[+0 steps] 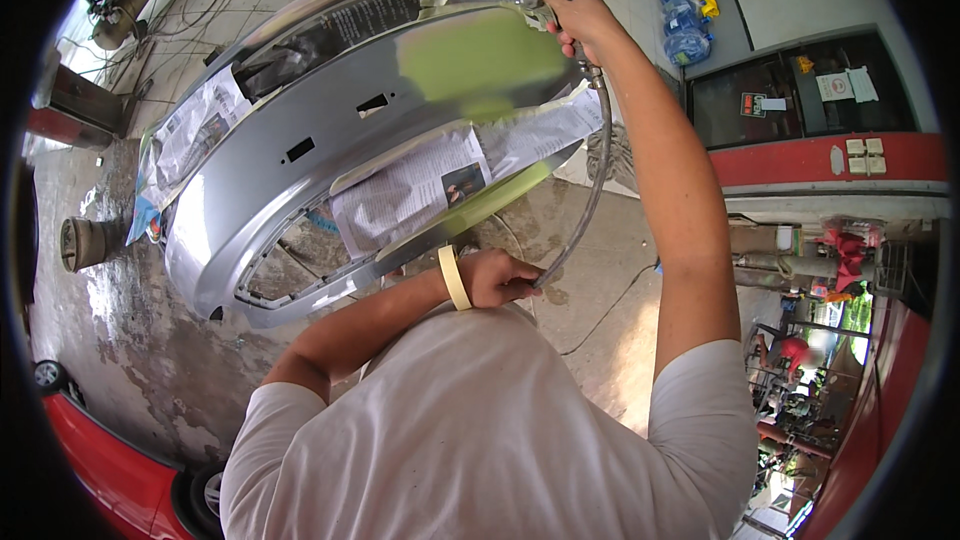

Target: The person uses a spray gun to apply green paint to a car bumper that is masked with paper and tape. The person moves the spray gun in steady passes across the surface, covering the entire bumper with a uniform coat.

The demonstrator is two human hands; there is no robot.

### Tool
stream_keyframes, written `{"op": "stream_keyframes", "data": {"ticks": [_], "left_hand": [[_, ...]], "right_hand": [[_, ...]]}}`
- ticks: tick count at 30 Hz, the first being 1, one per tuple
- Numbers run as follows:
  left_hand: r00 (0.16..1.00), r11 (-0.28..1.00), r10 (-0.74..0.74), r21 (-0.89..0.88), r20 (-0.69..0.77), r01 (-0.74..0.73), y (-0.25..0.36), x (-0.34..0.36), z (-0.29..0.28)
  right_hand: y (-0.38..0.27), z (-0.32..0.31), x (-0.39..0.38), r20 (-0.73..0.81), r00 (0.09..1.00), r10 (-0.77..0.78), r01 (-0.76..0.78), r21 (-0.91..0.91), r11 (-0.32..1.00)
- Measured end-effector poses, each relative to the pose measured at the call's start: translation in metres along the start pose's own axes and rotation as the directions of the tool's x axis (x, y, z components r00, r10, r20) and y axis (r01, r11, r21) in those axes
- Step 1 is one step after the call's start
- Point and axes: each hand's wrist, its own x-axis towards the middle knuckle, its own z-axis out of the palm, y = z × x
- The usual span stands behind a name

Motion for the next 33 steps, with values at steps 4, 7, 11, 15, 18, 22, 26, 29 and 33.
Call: {"op": "stream_keyframes", "data": {"ticks": [4, 7, 11, 15, 18, 22, 26, 29, 33], "left_hand": [[0.999, 0.999, 0.003, 0.043, 0.042, -0.005, 0.005, 0.007, -0.004], [0.998, 1.0, 0.0, 0.017, 0.065, -0.001, 0.001, 0.017, -0.008], [0.998, 1.0, 0.003, 0.02, 0.055, -0.004, -0.001, 0.032, -0.019], [1.0, 0.998, 0.005, -0.057, 0.008, -0.004, 0.003, 0.042, -0.027], [0.999, 0.996, -0.027, -0.091, -0.032, 0.024, 0.009, 0.043, -0.029], [0.997, 0.998, -0.041, -0.052, -0.064, 0.037, 0.009, 0.047, -0.031], [0.992, 0.999, -0.032, -0.045, -0.123, 0.027, 0.009, 0.059, -0.038], [0.993, 1.0, -0.016, -0.004, -0.118, 0.016, 0.02, 0.068, -0.053], [0.985, 0.998, -0.037, 0.033, -0.166, 0.043, 0.032, 0.075, -0.057]], "right_hand": [[-0.019, 0.016, -0.007, 0.093, 0.995, -0.034, 0.042, -0.079, 0.996], [-0.04, 0.021, -0.01, 0.171, 0.984, -0.04, 0.06, -0.113, 0.992], [-0.069, 0.023, -0.008, 0.265, 0.964, 0.009, 0.019, -0.104, 0.994], [-0.068, 0.016, 0.017, 0.292, 0.956, 0.037, -0.011, -0.093, 0.996], [-0.06, 0.013, 0.03, 0.268, 0.961, 0.064, -0.04, -0.093, 0.995], [-0.048, 0.006, 0.051, 0.225, 0.972, 0.063, -0.043, -0.093, 0.995], [-0.041, -0.015, 0.086, 0.151, 0.98, 0.127, -0.113, -0.096, 0.989], [-0.032, -0.035, 0.111, 0.06, 0.989, 0.132, -0.128, -0.066, 0.99], [-0.007, -0.064, 0.133, -0.053, 0.995, 0.084, -0.085, -0.01, 0.996]]}}
